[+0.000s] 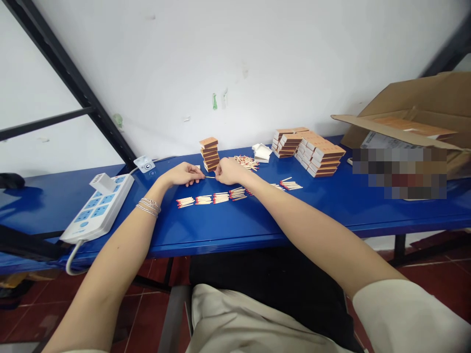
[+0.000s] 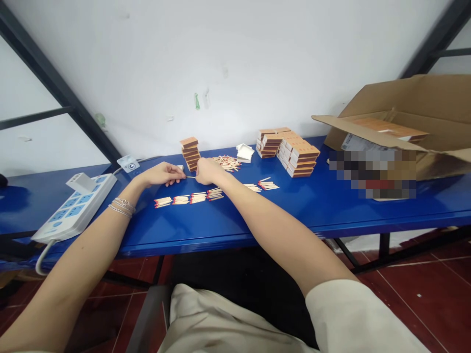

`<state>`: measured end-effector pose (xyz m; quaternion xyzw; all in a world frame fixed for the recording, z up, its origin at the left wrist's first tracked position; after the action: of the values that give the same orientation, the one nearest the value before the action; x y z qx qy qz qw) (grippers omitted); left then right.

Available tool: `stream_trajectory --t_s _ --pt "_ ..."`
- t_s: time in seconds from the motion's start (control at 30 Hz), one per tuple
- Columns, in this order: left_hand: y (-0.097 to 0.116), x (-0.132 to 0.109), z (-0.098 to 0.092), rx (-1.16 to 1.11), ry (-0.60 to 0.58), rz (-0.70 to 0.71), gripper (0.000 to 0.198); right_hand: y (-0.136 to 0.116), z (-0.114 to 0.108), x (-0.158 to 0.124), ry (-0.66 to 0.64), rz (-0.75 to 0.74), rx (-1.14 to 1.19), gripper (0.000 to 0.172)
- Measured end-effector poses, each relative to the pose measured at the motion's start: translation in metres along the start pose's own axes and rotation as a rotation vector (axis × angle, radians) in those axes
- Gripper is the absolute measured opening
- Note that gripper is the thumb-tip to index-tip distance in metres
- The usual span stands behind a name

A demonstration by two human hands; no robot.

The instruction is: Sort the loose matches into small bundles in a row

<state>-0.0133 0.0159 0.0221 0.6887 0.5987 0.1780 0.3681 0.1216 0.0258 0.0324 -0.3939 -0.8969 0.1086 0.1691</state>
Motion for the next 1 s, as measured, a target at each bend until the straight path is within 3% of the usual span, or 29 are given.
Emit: stream_trajectory --t_s 0.17,0.33,0.47,0.57,0.67,0.77,0.9,1.0 --pt "-0.002 -0.002 -0.004 -0.018 0.054 -0.015 0.019 0.001 0.003 0.002 0.042 -0.014 0.034 0.015" --pt "-0.008 0.000 -0.010 -0.114 0.123 -0.101 0.037 -0.008 0.006 0.002 0.026 -0.010 -0.016 0.016" --pt "-0.008 0.002 -0.008 -0.134 0.116 -0.120 0.044 -0.005 -0.009 -0.005 -0.098 -0.033 -0.001 0.016" --pt "-0.008 0.001 -0.007 -0.121 0.103 -0.114 0.047 0.013 -0.020 -0.015 -0.250 0.040 -0.010 0.014" --pt "-0.006 0.001 -0.007 -0.109 0.100 -0.101 0.047 0.026 -0.021 -0.022 -0.392 0.064 -0.002 0.014" --pt "-0.004 0.000 -0.006 -0.094 0.102 -0.086 0.046 0.031 -0.018 -0.023 -0.452 0.059 -0.014 0.016" --pt "-0.004 0.001 -0.006 -0.085 0.095 -0.072 0.045 0.029 -0.015 -0.020 -0.441 0.037 0.038 0.015" --pt "-0.004 0.002 -0.006 -0.086 0.093 -0.069 0.044 0.024 -0.018 -0.017 -0.354 0.027 0.079 0.013"
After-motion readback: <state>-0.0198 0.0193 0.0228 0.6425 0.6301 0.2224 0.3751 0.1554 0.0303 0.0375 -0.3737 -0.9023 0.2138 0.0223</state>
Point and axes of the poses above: each hand's wrist, its own x-axis towards the middle knuckle, its own z-axis out of the palm, y = z × x, the point moved 8 cm from there along x, towards the middle knuckle, and after that the axes turned 5 degrees about -z, right-handed, at the moved point
